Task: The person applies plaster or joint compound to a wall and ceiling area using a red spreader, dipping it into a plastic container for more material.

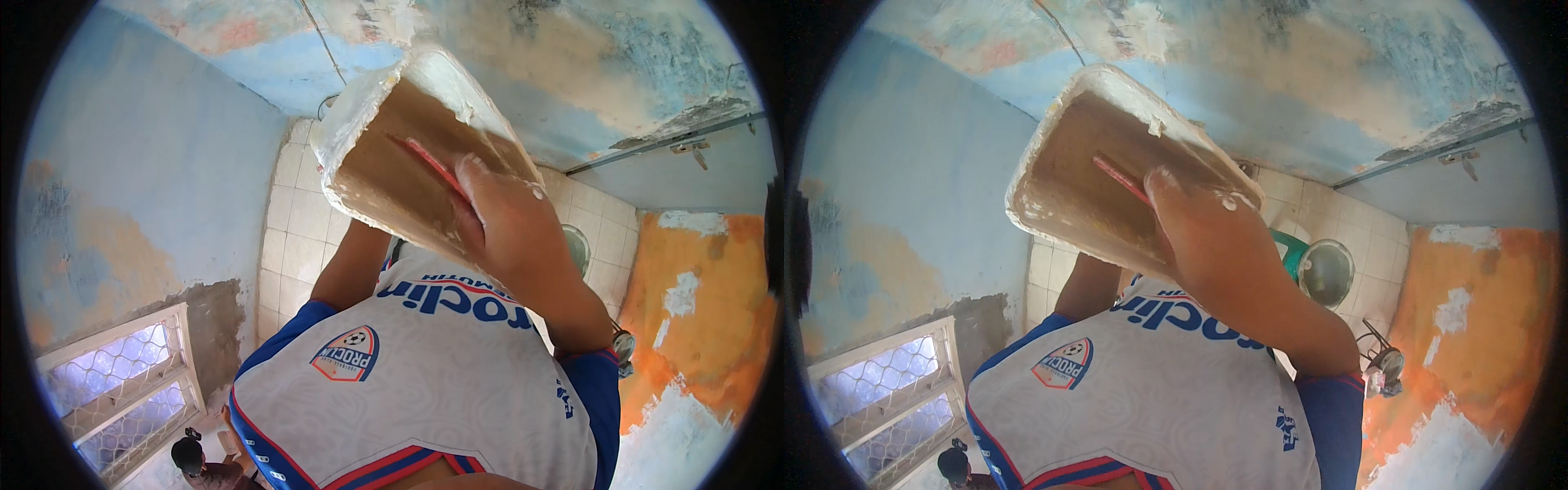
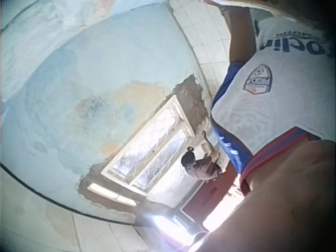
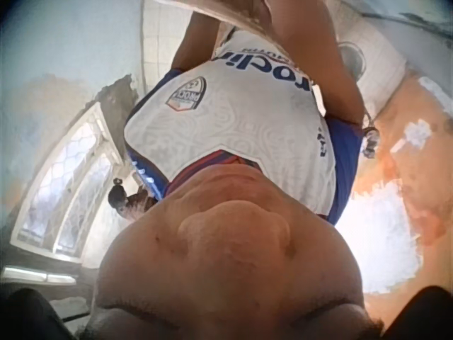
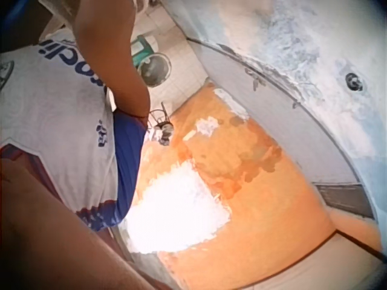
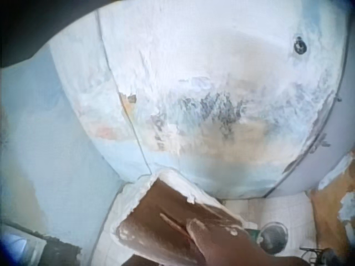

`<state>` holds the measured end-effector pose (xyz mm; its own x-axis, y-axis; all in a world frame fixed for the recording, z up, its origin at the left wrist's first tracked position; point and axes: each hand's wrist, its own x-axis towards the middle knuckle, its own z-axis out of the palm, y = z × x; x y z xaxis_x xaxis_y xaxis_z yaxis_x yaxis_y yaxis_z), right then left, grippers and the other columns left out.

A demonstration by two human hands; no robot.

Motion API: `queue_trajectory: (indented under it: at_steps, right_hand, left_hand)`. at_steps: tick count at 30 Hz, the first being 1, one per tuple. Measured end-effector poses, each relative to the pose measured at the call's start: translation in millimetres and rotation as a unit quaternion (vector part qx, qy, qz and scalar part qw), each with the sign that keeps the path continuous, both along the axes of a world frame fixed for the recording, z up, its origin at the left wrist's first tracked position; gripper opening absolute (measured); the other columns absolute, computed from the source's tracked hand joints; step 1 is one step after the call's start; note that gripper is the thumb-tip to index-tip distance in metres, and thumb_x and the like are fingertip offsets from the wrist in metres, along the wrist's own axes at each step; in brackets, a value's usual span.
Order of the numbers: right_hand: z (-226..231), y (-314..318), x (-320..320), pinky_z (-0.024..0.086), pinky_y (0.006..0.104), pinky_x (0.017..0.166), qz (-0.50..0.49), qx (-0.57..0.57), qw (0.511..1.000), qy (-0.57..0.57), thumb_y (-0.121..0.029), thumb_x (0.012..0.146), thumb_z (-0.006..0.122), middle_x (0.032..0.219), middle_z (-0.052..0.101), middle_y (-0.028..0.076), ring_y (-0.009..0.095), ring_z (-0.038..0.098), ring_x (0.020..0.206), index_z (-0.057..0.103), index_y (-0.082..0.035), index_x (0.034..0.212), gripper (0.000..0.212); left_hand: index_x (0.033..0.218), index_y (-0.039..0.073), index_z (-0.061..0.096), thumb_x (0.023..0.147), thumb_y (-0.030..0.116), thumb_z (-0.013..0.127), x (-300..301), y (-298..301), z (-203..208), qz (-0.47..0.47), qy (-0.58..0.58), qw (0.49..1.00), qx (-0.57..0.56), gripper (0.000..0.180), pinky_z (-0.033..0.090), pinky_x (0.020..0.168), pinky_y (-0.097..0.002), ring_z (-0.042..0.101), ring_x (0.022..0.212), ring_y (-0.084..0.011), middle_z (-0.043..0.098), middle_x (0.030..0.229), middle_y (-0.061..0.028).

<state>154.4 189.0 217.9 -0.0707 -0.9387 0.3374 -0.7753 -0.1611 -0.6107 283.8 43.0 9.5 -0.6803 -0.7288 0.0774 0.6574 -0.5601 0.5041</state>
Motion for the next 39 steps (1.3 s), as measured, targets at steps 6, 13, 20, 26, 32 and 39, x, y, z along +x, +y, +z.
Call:
queue_trajectory:
  at_steps: [6, 13, 20, 26, 32, 39]
  right_hand:
    - [-8, 33, 18, 0.050, 0.0484, 0.071, -0.028, -0.015, 0.999, 0.021, -0.005, 0.087, 0.061, 0.094, 0.067, 0.022, 0.040, 0.065, 0.083, 0.059, 0.002, 0.115, 0.029]
    - [-14, 22, 31, 0.050, 0.0472, 0.073, -0.018, 0.091, 0.995, 0.025, -0.003, 0.084, 0.062, 0.086, 0.066, 0.027, 0.043, 0.065, 0.082, 0.059, 0.006, 0.117, 0.034]
    - [-6, -15, 37, 0.050, 0.0442, 0.073, 0.034, 0.121, 0.991, -0.041, -0.001, 0.083, 0.062, 0.088, 0.065, 0.027, 0.043, 0.065, 0.080, 0.061, 0.005, 0.119, 0.037]
    - [-8, -57, 44, 0.050, 0.0423, 0.073, 0.048, 0.074, 0.996, -0.025, 0.002, 0.081, 0.062, 0.091, 0.066, 0.026, 0.041, 0.066, 0.083, 0.062, 0.003, 0.120, 0.040]
    - [-10, -95, 45, 0.050, 0.0427, 0.076, 0.080, 0.113, 0.987, -0.080, 0.001, 0.080, 0.059, 0.095, 0.066, 0.027, 0.041, 0.066, 0.086, 0.061, 0.005, 0.121, 0.041]
    - [-19, -139, 54, 0.050, 0.0401, 0.085, 0.091, 0.165, 0.977, -0.101, -0.001, 0.080, 0.057, 0.101, 0.067, 0.027, 0.039, 0.066, 0.093, 0.058, 0.007, 0.126, 0.046]
  left_hand:
    - [0.149, 0.009, 0.036, 0.095, 0.074, 0.027, 29, 43, -1, 0.088, -0.024, 0.996, 0.015, 0.085, 0.042, 0.108, -0.0424, 0.048, 0.131, -0.0267, 0.048, 0.145, -0.0101]
    - [0.148, 0.008, 0.037, 0.094, 0.074, 0.028, 45, 48, 11, 0.180, -0.018, 0.983, 0.015, 0.086, 0.042, 0.107, -0.0419, 0.049, 0.130, -0.0262, 0.049, 0.143, -0.0105]
    - [0.147, 0.006, 0.037, 0.094, 0.075, 0.028, 64, 16, 13, 0.246, -0.028, 0.969, -0.020, 0.088, 0.043, 0.106, -0.0413, 0.050, 0.129, -0.0258, 0.050, 0.142, -0.0109]
    - [0.147, 0.005, 0.038, 0.093, 0.076, 0.028, 73, -20, 12, 0.256, -0.056, 0.963, -0.062, 0.089, 0.043, 0.105, -0.0409, 0.051, 0.127, -0.0254, 0.051, 0.141, -0.0112]
    - [0.146, 0.004, 0.039, 0.093, 0.076, 0.028, 83, -63, 6, 0.254, -0.082, 0.957, -0.114, 0.090, 0.044, 0.104, -0.0404, 0.052, 0.126, -0.0250, 0.052, 0.139, -0.0116]
    - [0.145, 0.003, 0.039, 0.093, 0.077, 0.028, 89, -107, -5, 0.247, -0.107, 0.949, -0.164, 0.092, 0.044, 0.103, -0.0399, 0.053, 0.125, -0.0245, 0.053, 0.138, -0.0120]
